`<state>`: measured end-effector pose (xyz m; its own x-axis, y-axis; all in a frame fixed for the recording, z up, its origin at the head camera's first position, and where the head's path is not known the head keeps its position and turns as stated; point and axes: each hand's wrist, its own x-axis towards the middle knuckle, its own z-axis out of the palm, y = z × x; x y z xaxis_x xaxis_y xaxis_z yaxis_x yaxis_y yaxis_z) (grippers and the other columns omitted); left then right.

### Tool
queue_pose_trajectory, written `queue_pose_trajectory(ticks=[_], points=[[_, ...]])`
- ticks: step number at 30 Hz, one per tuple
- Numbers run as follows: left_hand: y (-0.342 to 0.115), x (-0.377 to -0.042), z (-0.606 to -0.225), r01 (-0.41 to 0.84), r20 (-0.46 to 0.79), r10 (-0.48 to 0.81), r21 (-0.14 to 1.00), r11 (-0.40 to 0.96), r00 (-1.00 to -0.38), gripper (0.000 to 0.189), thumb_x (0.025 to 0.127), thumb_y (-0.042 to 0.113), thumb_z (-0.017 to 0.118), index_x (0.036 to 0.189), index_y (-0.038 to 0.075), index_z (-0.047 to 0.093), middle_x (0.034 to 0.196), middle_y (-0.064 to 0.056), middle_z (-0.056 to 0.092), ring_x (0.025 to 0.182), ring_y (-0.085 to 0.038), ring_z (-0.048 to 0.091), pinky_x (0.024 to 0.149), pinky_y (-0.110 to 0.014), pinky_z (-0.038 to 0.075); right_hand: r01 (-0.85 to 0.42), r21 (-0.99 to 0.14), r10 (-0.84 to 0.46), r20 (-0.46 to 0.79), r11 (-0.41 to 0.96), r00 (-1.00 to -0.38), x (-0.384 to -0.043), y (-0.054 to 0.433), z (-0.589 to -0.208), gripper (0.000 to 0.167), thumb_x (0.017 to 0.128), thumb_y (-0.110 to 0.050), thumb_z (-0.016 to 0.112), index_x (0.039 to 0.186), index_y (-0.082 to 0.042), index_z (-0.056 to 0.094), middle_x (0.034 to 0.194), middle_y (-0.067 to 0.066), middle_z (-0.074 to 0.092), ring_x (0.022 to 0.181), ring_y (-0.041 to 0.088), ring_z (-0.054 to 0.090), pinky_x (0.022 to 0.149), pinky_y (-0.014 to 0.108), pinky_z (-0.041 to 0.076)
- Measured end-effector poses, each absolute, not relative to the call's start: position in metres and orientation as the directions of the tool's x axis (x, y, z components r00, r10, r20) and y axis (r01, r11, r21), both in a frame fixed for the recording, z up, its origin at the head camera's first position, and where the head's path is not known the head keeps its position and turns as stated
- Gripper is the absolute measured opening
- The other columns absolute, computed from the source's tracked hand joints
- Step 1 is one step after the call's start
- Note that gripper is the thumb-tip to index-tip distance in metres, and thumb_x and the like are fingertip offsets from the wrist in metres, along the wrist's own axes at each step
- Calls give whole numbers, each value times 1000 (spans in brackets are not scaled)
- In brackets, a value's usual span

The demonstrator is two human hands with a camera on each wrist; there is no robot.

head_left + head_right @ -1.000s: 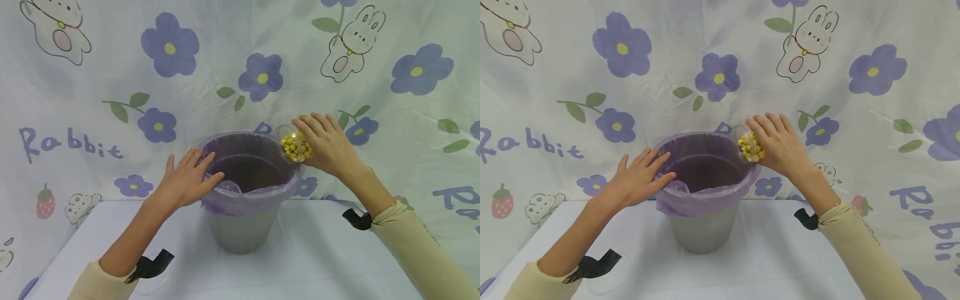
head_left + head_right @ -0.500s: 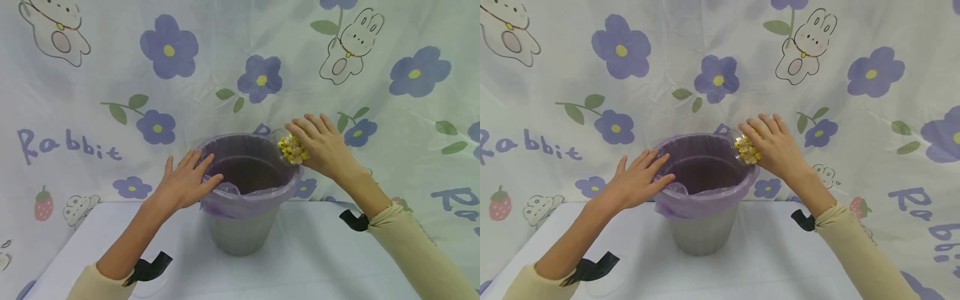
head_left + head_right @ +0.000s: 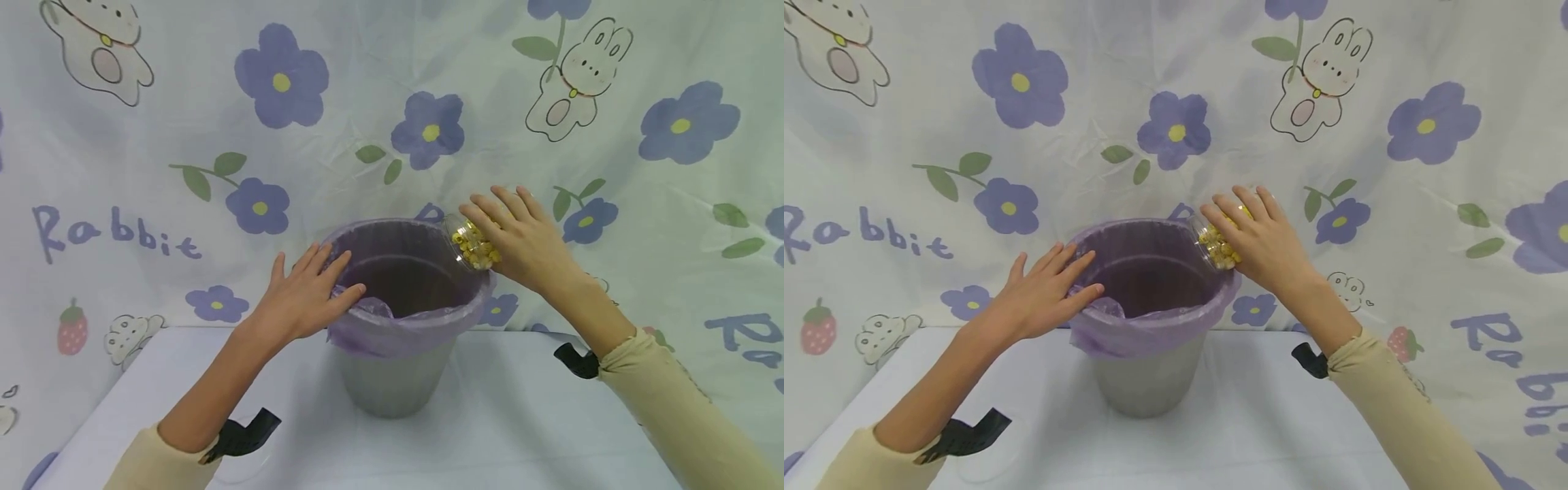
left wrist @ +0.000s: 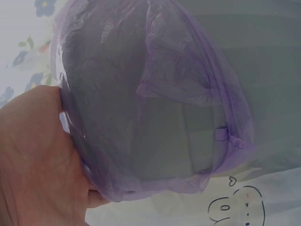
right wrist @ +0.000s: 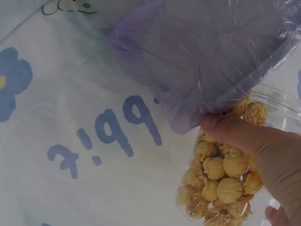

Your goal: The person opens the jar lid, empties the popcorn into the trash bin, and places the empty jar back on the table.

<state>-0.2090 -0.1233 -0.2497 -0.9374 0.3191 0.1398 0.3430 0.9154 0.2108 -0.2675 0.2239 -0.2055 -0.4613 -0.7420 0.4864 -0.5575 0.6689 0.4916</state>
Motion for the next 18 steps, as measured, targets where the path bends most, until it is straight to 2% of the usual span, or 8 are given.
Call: queue_pose_trajectory(ticks=[5, 18], points=[[-125, -210, -249, 345, 133, 323, 220, 912, -937, 77, 101, 60, 37, 159, 11, 25, 163, -23, 14, 150, -40, 5, 109, -71, -9, -556, 518, -760, 464, 649, -455, -268, 221, -204, 117, 55, -21, 101, 152, -11, 37, 151, 16, 41, 141, 41, 31, 117, 56, 18], [-125, -211, -247, 348, 122, 328, 219, 911, -937, 78, 101, 61, 36, 159, 11, 24, 163, -23, 13, 150, -41, 5, 109, -71, -9, -531, 555, -767, 413, 640, -492, -266, 218, -202, 115, 60, -23, 99, 154, -10, 34, 155, 16, 37, 143, 40, 28, 119, 53, 11]])
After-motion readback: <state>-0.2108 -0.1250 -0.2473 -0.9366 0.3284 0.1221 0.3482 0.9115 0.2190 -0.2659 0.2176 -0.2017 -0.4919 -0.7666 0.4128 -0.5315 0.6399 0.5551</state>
